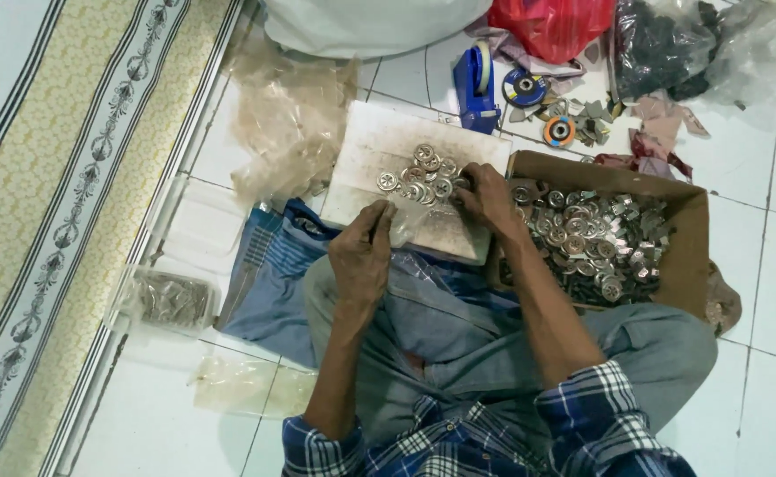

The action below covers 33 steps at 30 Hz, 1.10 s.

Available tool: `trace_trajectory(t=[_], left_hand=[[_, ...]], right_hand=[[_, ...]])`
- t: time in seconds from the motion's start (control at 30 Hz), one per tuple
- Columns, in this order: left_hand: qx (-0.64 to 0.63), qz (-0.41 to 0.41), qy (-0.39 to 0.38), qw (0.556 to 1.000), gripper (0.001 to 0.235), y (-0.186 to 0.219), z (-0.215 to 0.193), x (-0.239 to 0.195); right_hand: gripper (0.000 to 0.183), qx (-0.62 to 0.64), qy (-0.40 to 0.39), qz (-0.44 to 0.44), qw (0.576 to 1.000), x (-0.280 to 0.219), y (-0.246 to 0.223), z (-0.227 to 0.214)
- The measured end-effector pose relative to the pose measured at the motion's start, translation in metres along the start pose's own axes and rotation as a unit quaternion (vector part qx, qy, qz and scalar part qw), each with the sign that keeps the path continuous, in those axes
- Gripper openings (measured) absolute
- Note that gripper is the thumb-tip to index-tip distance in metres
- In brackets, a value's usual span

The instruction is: The person is sitting on the floor, sorting and assembling small circular metal components, placing them into a cardboard box.

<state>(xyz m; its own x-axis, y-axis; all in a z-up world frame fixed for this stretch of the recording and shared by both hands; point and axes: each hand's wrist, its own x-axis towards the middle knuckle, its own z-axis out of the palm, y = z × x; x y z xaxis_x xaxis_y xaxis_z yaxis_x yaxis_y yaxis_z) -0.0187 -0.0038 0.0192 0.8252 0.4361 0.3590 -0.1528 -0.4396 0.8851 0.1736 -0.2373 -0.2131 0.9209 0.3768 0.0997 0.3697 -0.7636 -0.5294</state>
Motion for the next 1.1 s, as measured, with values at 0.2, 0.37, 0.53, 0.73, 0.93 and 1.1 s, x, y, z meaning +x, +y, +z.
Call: trace_trajectory(t=[0.2, 0.37, 0.53, 0.73, 0.93, 1.1], left_hand=[[0.023, -0.003, 0.017, 1.0, 0.013, -0.031, 0.015, -0.009], [0.017, 0.007, 0.009, 1.0, 0.012, -0.031, 0.019, -0.01], [0.03, -0.003, -0.008, 1.0, 0.013, -0.018, 0.022, -0.004], [0.027, 0.004, -0.024, 0.999, 0.013, -0.018, 0.035, 0.0], [0.023, 0.032, -0.03, 0.999, 0.015, -0.005, 0.039, 0.001], [0.016, 0.041, -0.029, 0.999, 0.015, -0.004, 0.04, -0.002]], right_hand=[[0.036, 0.082, 0.002, 0.104, 0.991, -0.021, -0.017, -0.025], [0.022, 0.271, 0.069, 0.1, 0.955, -0.039, -0.046, -0.04], [0.026, 0.434, 0.067, 0.22, 0.871, -0.049, -0.021, -0.018], [0.011, 0.667, 0.1, 0.196, 0.712, -0.076, -0.077, -0.054], [0.014, 0.526, 0.106, 0.012, 0.844, -0.078, -0.144, -0.113], [0.014, 0.069, 0.057, -0.2, 0.976, -0.073, -0.199, -0.153]])
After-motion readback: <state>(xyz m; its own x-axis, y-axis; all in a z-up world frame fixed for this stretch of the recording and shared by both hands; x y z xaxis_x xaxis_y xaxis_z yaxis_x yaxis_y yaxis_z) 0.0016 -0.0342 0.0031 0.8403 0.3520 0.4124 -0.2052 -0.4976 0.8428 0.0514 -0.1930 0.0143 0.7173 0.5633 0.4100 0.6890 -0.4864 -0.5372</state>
